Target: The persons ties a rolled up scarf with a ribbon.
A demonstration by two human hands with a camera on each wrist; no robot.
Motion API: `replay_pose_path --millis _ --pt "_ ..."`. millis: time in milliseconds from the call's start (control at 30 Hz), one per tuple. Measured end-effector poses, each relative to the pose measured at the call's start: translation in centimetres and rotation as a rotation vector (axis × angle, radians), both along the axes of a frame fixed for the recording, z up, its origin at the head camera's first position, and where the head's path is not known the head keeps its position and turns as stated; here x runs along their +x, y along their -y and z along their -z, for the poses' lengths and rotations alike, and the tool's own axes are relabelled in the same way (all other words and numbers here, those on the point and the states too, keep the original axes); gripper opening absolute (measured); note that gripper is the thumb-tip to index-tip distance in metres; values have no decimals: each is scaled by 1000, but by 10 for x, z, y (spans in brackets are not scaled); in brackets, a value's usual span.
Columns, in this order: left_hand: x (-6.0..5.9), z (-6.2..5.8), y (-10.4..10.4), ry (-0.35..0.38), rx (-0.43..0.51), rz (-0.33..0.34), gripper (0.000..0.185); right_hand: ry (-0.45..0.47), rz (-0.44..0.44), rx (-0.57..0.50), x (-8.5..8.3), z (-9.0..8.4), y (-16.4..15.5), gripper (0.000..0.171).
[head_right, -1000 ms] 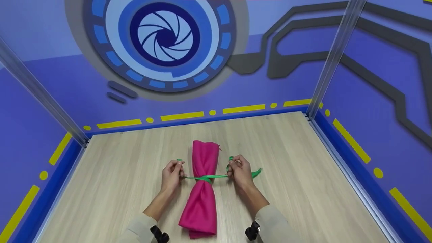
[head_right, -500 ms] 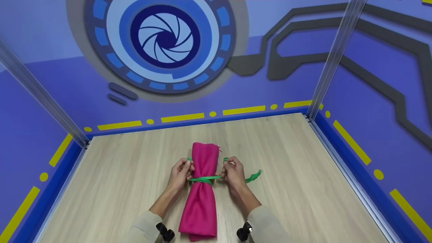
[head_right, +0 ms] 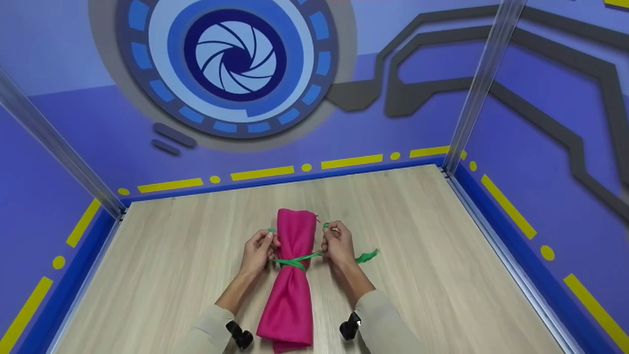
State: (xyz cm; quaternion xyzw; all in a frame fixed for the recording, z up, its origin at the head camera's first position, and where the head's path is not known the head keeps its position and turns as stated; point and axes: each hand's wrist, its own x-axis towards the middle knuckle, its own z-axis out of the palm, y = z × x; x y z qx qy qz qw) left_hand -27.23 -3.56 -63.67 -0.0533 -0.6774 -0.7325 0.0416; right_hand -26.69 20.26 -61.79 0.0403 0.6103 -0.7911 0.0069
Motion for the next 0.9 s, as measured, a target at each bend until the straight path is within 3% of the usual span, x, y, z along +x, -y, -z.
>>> replay_pose_path --millis 167,333,600,900 --pt "3 -9 -3 31 8 -2 26 -7 15 20 4 -5 5 12" --pt "6 -22 -9 52 -13 56 29 -120 7 70 7 -14 11 19" --pt "15 -43 -10 16 -135 146 27 -220 -35 63 12 -28 17 18" --pt "17 -54 -9 -12 -263 230 24 -270 -65 232 18 -41 30 18"
